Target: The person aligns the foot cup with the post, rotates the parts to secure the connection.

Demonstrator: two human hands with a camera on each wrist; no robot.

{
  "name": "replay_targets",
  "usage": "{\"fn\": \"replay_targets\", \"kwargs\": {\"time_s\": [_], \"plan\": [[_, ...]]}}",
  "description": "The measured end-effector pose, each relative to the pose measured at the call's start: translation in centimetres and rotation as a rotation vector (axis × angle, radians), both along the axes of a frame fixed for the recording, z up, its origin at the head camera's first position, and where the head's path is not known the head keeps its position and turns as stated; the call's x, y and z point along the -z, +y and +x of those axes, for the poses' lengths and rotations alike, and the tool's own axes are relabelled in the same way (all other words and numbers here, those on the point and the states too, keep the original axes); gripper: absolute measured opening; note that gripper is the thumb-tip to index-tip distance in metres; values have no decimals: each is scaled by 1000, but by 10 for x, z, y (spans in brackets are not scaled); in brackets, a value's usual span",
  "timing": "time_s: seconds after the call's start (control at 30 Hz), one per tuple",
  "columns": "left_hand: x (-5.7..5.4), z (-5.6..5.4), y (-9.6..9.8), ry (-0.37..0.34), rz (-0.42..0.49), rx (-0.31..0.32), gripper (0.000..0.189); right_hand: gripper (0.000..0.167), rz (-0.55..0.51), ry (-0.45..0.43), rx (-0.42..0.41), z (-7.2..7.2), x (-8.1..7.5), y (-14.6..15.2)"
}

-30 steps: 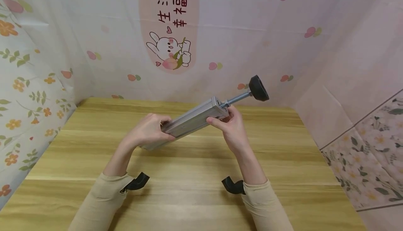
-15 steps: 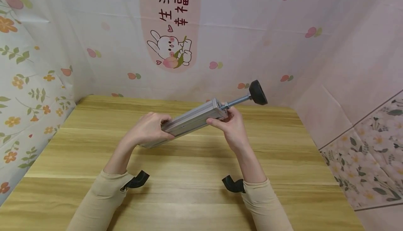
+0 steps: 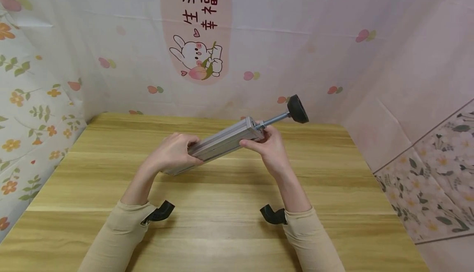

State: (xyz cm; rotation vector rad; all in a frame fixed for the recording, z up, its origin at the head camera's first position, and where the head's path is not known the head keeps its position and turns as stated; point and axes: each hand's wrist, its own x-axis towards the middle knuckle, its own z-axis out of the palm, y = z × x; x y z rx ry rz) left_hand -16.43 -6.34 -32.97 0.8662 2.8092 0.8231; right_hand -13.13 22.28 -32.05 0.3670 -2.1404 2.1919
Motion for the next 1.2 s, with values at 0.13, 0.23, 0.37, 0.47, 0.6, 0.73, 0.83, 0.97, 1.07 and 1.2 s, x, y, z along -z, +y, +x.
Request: {"fn": "replay_targets", "kwargs": {"time_s": [0.13, 0.23, 0.37, 0.47, 0.6, 0.73, 0.83, 0.97, 1.07, 1.2], "plan": [[0, -1, -1, -3, -11, -2, 30, 38, 4, -8, -1, -1, 1, -1], [1, 0, -2, -5, -19, -4, 32, 37, 6, -21, 2, -1, 1, -1], [1, 2, -2, -12, -17, 0, 32, 35, 9, -27, 5, 0, 1, 0], [1, 4, -2, -16, -11, 5, 30, 35, 19, -17, 9, 1, 1, 0], [1, 6, -1, -9, -16, 3, 28, 36, 34, 0, 11, 1, 2, 0], [1, 8, -1, 5, -21, 2, 29, 35, 27, -2, 7, 0, 3, 0], [2, 10, -1, 9, -16, 3, 29, 35, 21, -15, 0, 0, 3, -1], [5, 13, -2, 11, 4, -1, 28, 37, 29, -32, 2, 1, 3, -2], [7, 15, -1, 24, 21, -6, 29, 37, 28, -39, 11, 2, 1, -3], [9, 19, 2, 52, 43, -33, 47, 37, 21, -32, 16, 1, 0, -2]]}}
